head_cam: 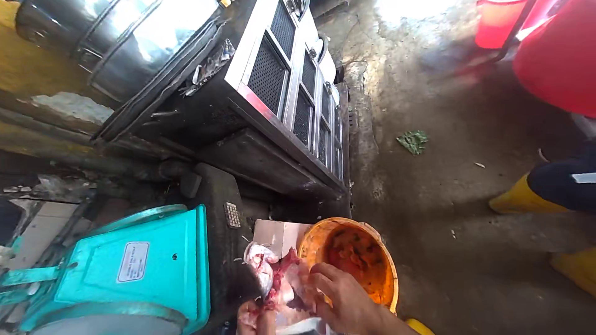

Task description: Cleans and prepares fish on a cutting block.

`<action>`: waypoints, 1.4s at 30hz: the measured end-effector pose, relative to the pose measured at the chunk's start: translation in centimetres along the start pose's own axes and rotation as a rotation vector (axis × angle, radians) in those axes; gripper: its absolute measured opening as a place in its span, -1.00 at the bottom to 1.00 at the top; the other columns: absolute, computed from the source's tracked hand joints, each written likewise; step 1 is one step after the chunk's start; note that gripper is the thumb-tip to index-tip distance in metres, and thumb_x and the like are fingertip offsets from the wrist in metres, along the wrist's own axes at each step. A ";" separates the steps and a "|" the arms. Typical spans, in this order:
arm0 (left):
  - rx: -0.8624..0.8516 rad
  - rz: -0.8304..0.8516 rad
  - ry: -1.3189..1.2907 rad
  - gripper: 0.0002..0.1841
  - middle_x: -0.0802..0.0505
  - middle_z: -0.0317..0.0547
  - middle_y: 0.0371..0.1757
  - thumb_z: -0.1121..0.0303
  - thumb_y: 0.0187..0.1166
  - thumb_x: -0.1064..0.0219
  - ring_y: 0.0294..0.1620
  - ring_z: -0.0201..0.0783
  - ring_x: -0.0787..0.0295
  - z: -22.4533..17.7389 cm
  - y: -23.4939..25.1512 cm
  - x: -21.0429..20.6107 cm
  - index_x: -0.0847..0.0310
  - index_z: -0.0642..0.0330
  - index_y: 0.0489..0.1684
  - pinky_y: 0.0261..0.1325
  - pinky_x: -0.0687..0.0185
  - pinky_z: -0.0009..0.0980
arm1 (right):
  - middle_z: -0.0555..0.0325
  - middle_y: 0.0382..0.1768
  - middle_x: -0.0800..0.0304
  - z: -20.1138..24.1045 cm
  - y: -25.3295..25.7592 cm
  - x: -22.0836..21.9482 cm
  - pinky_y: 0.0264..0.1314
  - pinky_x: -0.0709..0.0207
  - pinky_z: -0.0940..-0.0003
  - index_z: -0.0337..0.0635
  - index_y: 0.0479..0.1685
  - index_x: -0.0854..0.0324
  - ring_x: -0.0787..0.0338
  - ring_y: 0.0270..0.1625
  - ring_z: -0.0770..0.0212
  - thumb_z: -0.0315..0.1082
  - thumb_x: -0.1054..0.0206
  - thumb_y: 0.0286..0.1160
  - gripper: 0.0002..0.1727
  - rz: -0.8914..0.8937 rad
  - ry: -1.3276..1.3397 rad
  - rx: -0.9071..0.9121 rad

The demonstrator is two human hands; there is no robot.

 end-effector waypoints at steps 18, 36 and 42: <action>0.203 0.076 -0.192 -0.69 -0.75 -0.38 -0.36 0.70 0.23 -0.03 -0.28 -0.48 -0.75 -3.5 1.7 -0.6 -0.34 0.06 -0.19 -0.13 -0.75 -0.42 | 0.05 -0.45 -0.80 5.7 6.4 1.1 -0.41 -0.72 -0.03 -0.14 -0.33 -0.74 -0.87 -0.37 0.03 -0.24 -0.34 0.51 -0.81 0.098 -0.053 0.113; 0.385 -0.105 -0.341 -0.76 -0.68 -0.36 -0.63 0.62 0.30 0.03 -0.71 -0.51 -0.53 -5.9 2.8 -1.6 -0.48 0.02 -0.42 -0.61 -0.52 -0.55 | 0.05 -0.15 -0.79 3.9 5.3 0.0 0.20 -0.69 0.20 -0.11 -0.26 -0.69 -0.80 -0.01 0.04 -0.26 -0.25 0.65 -0.82 -0.221 -0.039 0.557; 0.383 -0.076 -0.401 -0.71 -0.69 -0.38 -0.69 0.59 0.33 0.07 -0.74 -0.53 -0.52 -6.1 3.8 -1.7 -0.54 -0.01 -0.51 -0.57 -0.57 -0.54 | -0.09 0.21 -0.78 3.0 6.6 1.0 0.65 -0.49 0.04 -0.10 0.25 -0.67 -0.69 0.47 -0.08 0.03 -0.33 0.61 -0.55 -0.131 -0.134 0.514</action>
Point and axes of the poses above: each hand's wrist, its own y-axis towards the middle knuckle, its own x-axis out of the back of the hand, z = x × y, the point moved 2 cm from there along y, towards the middle knuckle
